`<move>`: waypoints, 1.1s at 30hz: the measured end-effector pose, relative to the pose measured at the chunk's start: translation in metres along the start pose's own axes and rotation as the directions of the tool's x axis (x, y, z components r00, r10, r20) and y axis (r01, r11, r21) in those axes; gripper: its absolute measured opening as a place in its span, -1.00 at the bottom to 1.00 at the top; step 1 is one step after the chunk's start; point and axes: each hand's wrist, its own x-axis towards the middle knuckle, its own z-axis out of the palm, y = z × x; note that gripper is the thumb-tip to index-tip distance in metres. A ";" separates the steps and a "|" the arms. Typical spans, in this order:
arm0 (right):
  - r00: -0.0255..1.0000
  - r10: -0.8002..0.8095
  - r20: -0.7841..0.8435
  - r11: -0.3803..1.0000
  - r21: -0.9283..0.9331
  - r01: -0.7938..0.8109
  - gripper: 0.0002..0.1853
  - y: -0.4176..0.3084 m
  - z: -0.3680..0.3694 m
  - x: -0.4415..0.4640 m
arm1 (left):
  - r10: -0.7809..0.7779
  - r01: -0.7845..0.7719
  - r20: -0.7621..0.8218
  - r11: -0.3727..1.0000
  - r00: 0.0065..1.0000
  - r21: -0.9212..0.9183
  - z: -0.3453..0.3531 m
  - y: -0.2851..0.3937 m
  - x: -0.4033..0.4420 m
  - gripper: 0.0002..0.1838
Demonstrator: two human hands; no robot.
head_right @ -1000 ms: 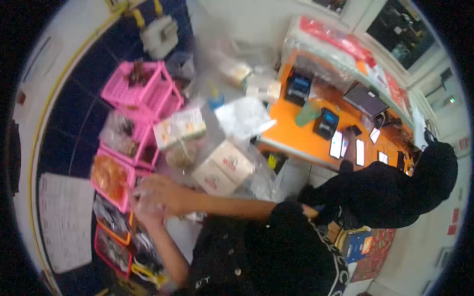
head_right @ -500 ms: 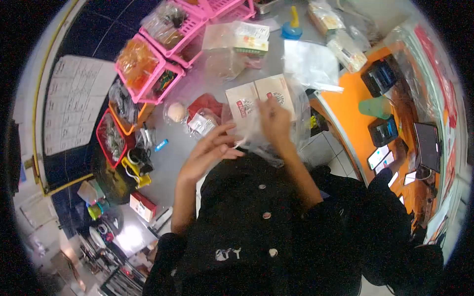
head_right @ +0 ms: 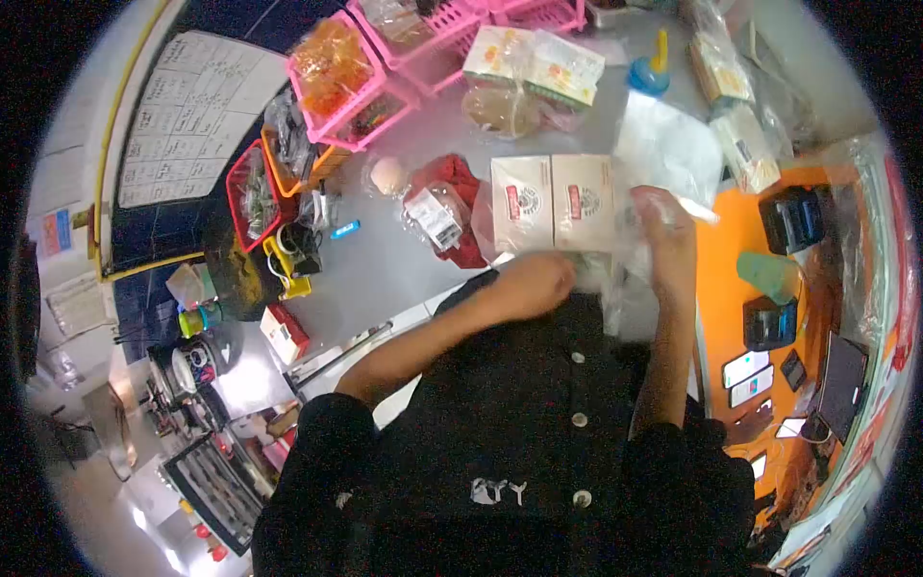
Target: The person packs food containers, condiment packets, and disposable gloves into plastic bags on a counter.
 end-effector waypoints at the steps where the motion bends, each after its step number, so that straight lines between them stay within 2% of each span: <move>1: 1.000 0.011 -0.010 1.000 0.003 -0.011 -0.76 0.011 -0.003 -0.007 | -0.034 0.009 -0.097 0.969 0.995 -0.248 -0.025 0.004 -0.008 -0.67; 2: 0.983 -0.050 0.179 0.996 0.076 0.036 -0.75 0.024 -0.006 -0.013 | -0.103 0.045 -0.073 0.830 0.992 -0.556 -0.041 -0.001 -0.014 -0.63; 3: 0.928 -0.119 0.353 0.986 0.151 0.069 -0.73 0.035 -0.008 -0.017 | 0.113 -0.226 -0.272 0.874 0.956 -0.430 -0.044 -0.028 -0.019 -0.66; 4: 0.875 0.012 0.483 0.981 0.164 -0.104 -0.72 0.041 -0.002 -0.018 | 0.046 -0.230 -0.279 0.699 0.959 -0.677 -0.066 -0.024 -0.030 -0.62; 5: 0.787 0.124 0.604 0.951 0.154 -0.268 -0.71 0.045 0.010 -0.016 | -0.241 -0.098 -0.216 0.422 0.946 -0.901 -0.074 -0.015 -0.042 -0.63; 7: 0.771 0.163 0.616 0.986 -0.064 -0.157 -0.68 0.067 0.031 0.002 | -0.197 -0.278 -0.309 0.169 0.930 -0.946 -0.088 -0.012 -0.060 -0.60; 8: 0.780 0.157 0.606 0.987 -0.068 -0.146 -0.68 0.070 0.038 0.009 | -0.196 -0.361 -0.363 0.048 0.911 -0.931 -0.096 -0.002 -0.066 -0.53; 10: 0.873 0.072 0.482 0.983 -0.180 0.018 -0.72 0.063 0.048 0.029 | -0.163 -0.478 -0.526 0.257 0.835 -0.840 -0.107 0.020 -0.066 -0.28; 11: 0.879 0.043 0.475 0.982 -0.182 0.050 -0.72 0.053 0.055 0.038 | -0.137 -0.503 -0.547 0.259 0.826 -0.825 -0.114 0.028 -0.061 -0.28; 13: 0.936 -0.263 0.235 0.962 -0.011 0.273 -0.70 0.037 0.076 0.031 | -0.218 -0.519 -0.656 0.456 0.723 -0.723 -0.128 0.041 -0.055 -0.10; 15: 0.743 -0.565 0.358 0.789 -0.027 0.613 -0.66 -0.013 0.082 0.003 | -0.202 -0.515 -0.653 0.464 0.730 -0.720 -0.147 0.043 -0.057 -0.02; 16: 0.741 -0.565 0.364 0.788 -0.030 0.615 -0.66 -0.014 0.096 0.005 | -0.145 -0.444 -0.541 0.420 0.828 -0.792 -0.160 0.042 -0.065 -0.01; 17: 0.631 -0.593 0.500 0.722 -0.015 0.692 -0.66 -0.005 0.112 0.004 | -0.084 -0.352 -0.410 0.378 0.908 -0.856 -0.162 0.042 -0.073 0.00; 18: 0.506 -0.597 0.622 0.656 0.016 0.755 -0.66 0.010 0.121 0.003 | -0.116 -0.371 -0.449 0.405 0.886 -0.836 -0.155 0.046 -0.079 0.00; 19: 0.507 -0.594 0.624 0.658 0.014 0.753 -0.66 0.043 0.128 0.019 | -0.118 -0.371 -0.448 0.401 0.886 -0.838 -0.154 0.043 -0.082 0.00; 21: 0.614 -0.633 0.472 0.516 -0.334 0.789 -0.68 0.133 0.152 0.073 | 0.115 -0.391 -0.375 0.353 0.920 -0.850 -0.156 0.037 -0.091 0.04; 22: 0.696 -0.615 0.372 0.485 -0.517 0.705 -0.66 0.165 0.158 0.101 | 0.057 -0.429 -0.447 0.415 0.893 -0.803 -0.151 0.043 -0.092 0.08; 23: 0.753 -0.604 0.259 0.444 -0.676 0.588 -0.63 0.188 0.156 0.132 | 0.051 -0.432 -0.454 0.417 0.890 -0.800 -0.151 0.042 -0.090 0.08; 25: 0.754 -0.516 0.406 0.426 -0.642 0.637 -0.58 0.213 0.114 0.195 | -0.013 -0.416 -0.454 0.378 0.891 -0.827 -0.149 0.040 -0.086 0.05; 26: 0.748 -0.517 0.415 0.424 -0.635 0.646 -0.58 0.185 0.115 0.197 | -0.021 -0.419 -0.461 0.382 0.887 -0.824 -0.148 0.039 -0.081 0.05; 27: 0.869 -0.308 0.387 0.561 -0.664 0.494 -0.58 0.131 0.112 0.192 | -0.050 -0.429 -0.488 0.405 0.872 -0.807 -0.148 0.039 -0.073 0.00; 28: 0.934 -0.076 0.350 0.654 -0.689 0.312 -0.59 0.100 0.112 0.195 | -0.075 -0.438 -0.514 0.429 0.854 -0.790 -0.148 0.037 -0.064 -0.04; 29: 0.933 -0.080 0.351 0.656 -0.686 0.315 -0.59 0.114 0.114 0.210 | -0.073 -0.439 -0.516 0.434 0.853 -0.787 -0.151 0.034 -0.056 -0.04; 31: 0.831 -0.406 0.379 0.465 -0.698 0.545 -0.59 0.171 0.120 0.246 | -0.098 -0.426 -0.523 0.466 0.847 -0.776 -0.154 0.027 -0.045 -0.12; 32: 0.835 -0.405 0.373 0.471 -0.697 0.540 -0.59 0.181 0.122 0.262 | -0.150 -0.419 -0.525 0.438 0.838 -0.795 -0.154 0.026 -0.041 -0.17; 33: 0.835 -0.389 0.388 0.400 -0.745 0.533 -0.58 0.196 0.124 0.266 | -0.164 -0.401 -0.508 0.435 0.845 -0.807 -0.151 0.025 -0.041 -0.17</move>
